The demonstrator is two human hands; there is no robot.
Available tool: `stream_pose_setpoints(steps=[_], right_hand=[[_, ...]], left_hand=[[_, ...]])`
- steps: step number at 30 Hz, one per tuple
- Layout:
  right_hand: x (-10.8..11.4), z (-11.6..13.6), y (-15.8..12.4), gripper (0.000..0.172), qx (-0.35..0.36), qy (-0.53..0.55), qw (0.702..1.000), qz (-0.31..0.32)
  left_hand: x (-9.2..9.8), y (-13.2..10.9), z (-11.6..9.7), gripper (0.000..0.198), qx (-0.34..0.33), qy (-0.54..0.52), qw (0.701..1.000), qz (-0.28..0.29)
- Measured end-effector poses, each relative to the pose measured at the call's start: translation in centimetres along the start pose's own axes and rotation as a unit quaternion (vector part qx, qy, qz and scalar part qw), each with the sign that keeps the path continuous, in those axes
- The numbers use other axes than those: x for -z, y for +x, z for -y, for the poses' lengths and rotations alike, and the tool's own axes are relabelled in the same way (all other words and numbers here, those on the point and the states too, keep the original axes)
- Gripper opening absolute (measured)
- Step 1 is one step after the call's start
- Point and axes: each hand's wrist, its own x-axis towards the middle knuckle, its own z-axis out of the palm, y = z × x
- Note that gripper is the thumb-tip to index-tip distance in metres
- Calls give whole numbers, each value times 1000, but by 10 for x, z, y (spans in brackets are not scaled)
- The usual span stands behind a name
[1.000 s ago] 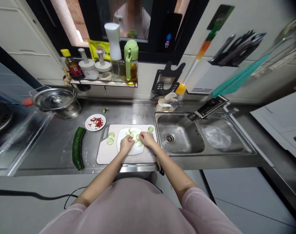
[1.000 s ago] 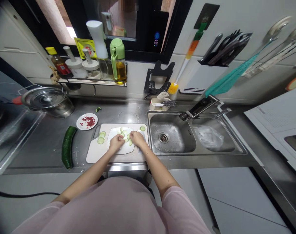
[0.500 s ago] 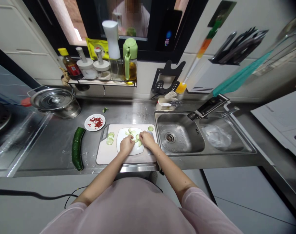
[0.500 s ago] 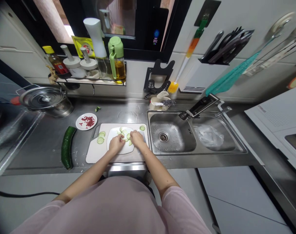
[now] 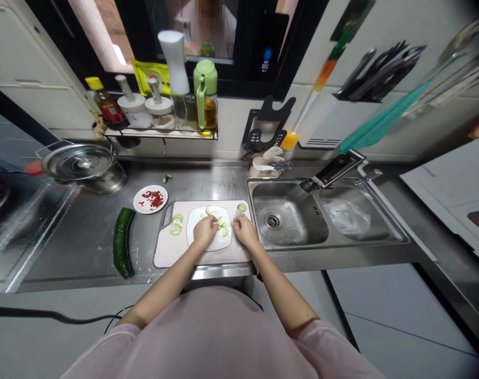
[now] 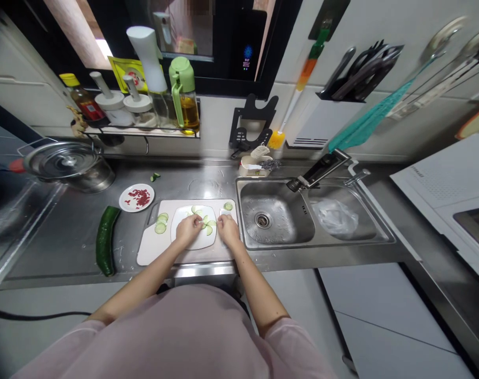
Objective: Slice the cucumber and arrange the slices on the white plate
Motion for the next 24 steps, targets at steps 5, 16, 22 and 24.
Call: stream_pose_setpoints(steps=[5,16,22,24], right_hand=[[-6,3,-16,20,-5,-15,1000,3],[-23,13,-32,29,15,-97,993,64],[-26,14,-32,29,15,-100,993,69],[-26,15,-32,29,15,-105,992,69]], left_hand=[[-5,4,-7,15,-7,20,1000,7],[-13,6,-9,12,-12,41,999,10],[-13,6,-8,11,-12,45,999,11],[-14,7,-7,11,-11,44,999,6]])
